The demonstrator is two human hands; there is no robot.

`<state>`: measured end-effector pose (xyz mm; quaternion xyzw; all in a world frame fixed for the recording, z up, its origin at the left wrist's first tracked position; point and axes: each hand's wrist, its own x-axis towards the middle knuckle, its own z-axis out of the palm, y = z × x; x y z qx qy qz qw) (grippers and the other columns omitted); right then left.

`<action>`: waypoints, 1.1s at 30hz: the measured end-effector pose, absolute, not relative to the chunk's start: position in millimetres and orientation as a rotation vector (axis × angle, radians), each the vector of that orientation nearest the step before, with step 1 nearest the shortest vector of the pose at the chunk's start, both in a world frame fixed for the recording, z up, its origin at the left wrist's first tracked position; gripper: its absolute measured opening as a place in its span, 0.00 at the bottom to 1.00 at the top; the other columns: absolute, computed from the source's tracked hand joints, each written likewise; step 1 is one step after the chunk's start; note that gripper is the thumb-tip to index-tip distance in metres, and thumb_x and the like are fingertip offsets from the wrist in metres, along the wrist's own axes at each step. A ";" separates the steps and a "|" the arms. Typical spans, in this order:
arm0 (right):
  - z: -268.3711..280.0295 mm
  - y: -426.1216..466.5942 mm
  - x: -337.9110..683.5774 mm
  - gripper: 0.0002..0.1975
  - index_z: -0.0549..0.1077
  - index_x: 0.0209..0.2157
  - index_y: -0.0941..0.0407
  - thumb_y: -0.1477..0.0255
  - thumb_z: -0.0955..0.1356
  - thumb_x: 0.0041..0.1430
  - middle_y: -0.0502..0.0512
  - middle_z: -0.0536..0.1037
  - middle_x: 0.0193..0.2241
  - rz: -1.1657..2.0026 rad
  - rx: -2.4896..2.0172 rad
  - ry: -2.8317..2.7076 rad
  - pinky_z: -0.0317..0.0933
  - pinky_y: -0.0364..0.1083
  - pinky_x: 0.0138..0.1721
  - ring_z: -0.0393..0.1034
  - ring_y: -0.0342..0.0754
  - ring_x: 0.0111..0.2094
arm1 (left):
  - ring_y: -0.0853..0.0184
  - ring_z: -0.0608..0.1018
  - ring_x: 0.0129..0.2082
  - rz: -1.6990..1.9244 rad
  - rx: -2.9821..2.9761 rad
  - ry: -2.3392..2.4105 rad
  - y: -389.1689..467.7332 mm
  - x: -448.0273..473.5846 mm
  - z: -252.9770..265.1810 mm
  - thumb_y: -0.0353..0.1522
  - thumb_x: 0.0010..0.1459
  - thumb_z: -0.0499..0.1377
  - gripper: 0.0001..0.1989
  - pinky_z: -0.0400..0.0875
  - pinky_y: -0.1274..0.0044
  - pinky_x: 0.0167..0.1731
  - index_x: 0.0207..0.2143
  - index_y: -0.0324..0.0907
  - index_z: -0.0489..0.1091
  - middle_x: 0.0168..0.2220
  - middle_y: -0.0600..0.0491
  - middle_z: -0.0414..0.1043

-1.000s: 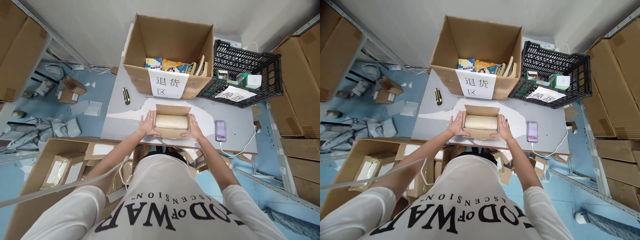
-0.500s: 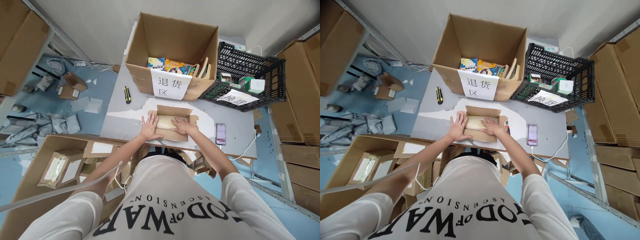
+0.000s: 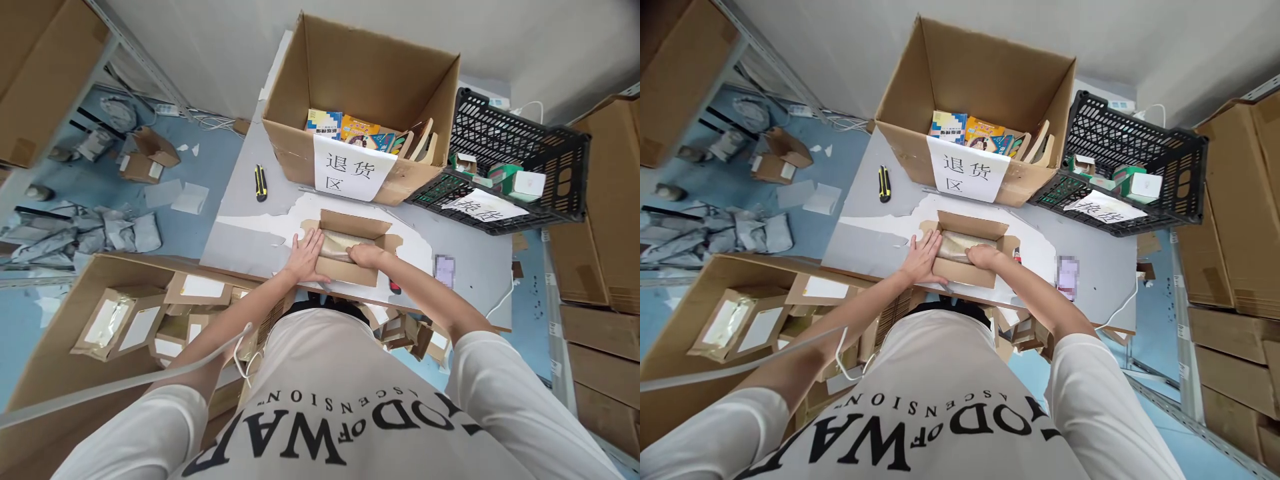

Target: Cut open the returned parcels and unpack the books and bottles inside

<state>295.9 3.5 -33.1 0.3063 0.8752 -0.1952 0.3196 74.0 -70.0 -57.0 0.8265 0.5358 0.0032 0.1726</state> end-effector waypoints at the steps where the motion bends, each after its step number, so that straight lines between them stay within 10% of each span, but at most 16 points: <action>1: -32.2 6.4 297.9 0.17 0.69 0.51 0.62 0.78 0.56 0.64 0.69 0.78 0.44 -0.514 0.823 2.311 0.64 0.50 0.46 0.74 0.55 0.47 | 0.42 0.41 0.68 0.033 2.310 1.537 -69.3 74.5 -57.2 0.62 0.42 0.56 0.65 0.29 0.48 0.61 0.68 0.28 0.34 0.68 0.31 0.38; 15: 36.2 35.4 341.4 0.13 0.69 0.42 0.58 0.70 0.56 0.68 0.61 0.79 0.37 -0.511 1.255 2.559 0.56 0.45 0.34 0.73 0.53 0.38 | 0.39 0.50 0.67 0.492 1.753 1.615 -66.4 83.4 -47.7 0.52 0.31 0.70 0.78 0.34 0.45 0.60 0.66 0.34 0.17 0.67 0.28 0.41; 20: 53.5 26.8 348.4 0.14 0.69 0.39 0.58 0.69 0.55 0.68 0.59 0.78 0.35 -0.533 1.217 2.684 0.55 0.45 0.34 0.71 0.52 0.37 | 0.38 0.52 0.65 0.495 1.717 1.618 -62.1 83.6 -40.3 0.46 0.41 0.67 0.60 0.33 0.45 0.60 0.68 0.39 0.37 0.67 0.35 0.47; 24: 55.6 1.6 340.1 0.13 0.70 0.41 0.57 0.71 0.56 0.67 0.58 0.78 0.36 -0.558 1.161 2.714 0.54 0.44 0.33 0.71 0.51 0.36 | 0.41 0.60 0.63 0.591 1.489 1.814 -58.1 97.1 -31.8 0.45 0.46 0.65 0.56 0.33 0.44 0.60 0.68 0.40 0.35 0.64 0.35 0.56; 33: 58.3 -42.9 337.7 0.16 0.70 0.46 0.57 0.81 0.58 0.62 0.58 0.77 0.40 -0.348 1.125 2.822 0.57 0.44 0.32 0.71 0.50 0.39 | 0.50 0.75 0.51 0.991 1.138 1.357 -57.6 104.0 -4.6 0.37 0.38 0.70 0.28 0.66 0.62 0.53 0.44 0.42 0.71 0.47 0.45 0.76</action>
